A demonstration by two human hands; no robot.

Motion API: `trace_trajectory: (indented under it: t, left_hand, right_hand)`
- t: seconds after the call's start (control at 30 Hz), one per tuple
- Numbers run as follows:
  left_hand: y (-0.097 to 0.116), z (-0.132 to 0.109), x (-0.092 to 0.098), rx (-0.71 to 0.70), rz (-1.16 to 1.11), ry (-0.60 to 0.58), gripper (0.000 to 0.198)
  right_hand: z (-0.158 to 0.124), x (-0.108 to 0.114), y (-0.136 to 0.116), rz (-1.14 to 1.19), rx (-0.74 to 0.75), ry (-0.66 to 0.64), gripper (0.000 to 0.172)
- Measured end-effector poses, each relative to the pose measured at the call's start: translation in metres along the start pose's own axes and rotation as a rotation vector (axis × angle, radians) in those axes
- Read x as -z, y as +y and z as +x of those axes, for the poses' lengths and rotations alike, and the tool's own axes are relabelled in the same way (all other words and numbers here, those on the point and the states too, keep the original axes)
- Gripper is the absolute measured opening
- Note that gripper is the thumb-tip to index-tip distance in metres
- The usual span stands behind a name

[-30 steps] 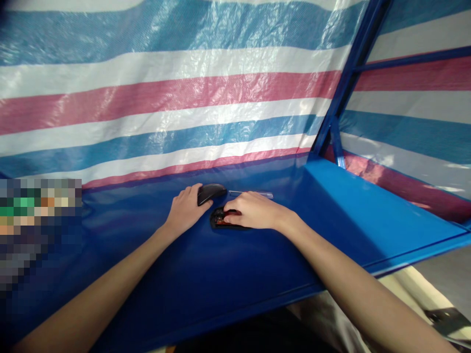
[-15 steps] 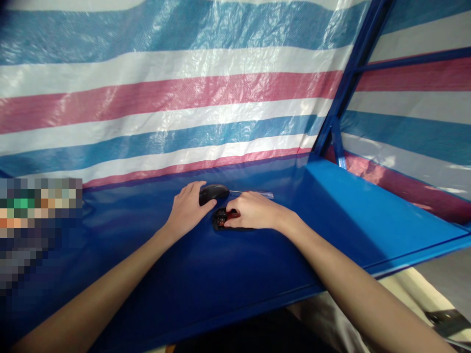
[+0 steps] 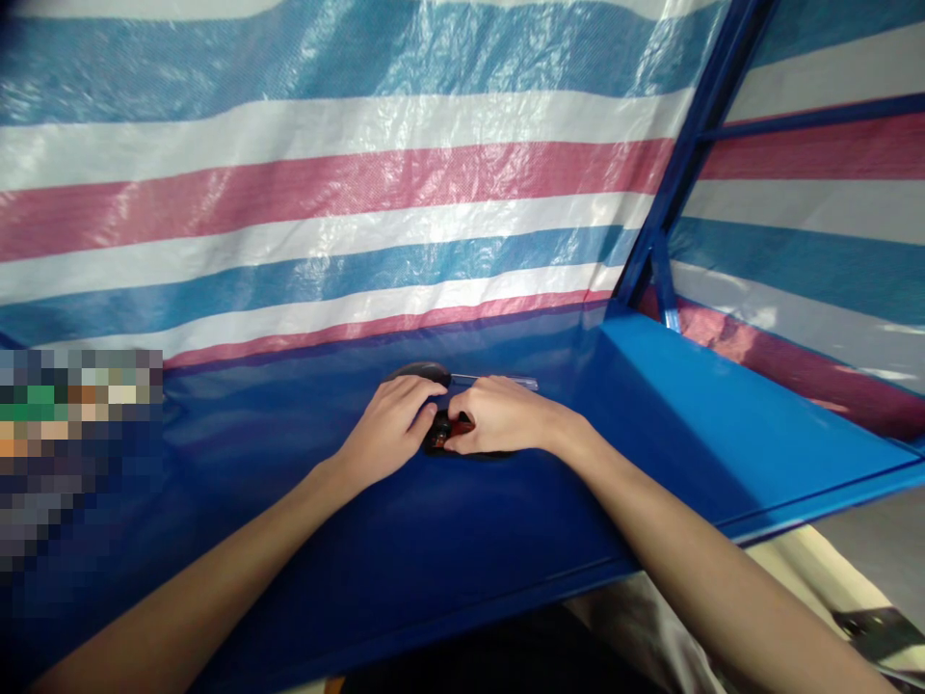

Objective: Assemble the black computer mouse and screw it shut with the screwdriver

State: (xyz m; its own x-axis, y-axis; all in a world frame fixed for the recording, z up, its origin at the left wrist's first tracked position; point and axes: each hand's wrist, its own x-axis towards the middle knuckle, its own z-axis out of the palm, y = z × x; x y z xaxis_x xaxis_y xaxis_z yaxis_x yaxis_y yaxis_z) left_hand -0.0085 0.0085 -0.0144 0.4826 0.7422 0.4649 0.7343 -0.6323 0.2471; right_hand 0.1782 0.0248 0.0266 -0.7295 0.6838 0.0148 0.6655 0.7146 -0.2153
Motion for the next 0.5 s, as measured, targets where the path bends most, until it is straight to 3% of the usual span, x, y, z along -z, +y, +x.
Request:
trace_trajectory:
  t: [0.5]
  left_hand:
    - [-0.0049,0.0008,-0.0038,-0.062,0.059,0.027,0.025]
  right_hand:
    - [-0.0021,0.0019,0.0021,-0.009,0.01,0.015,0.025]
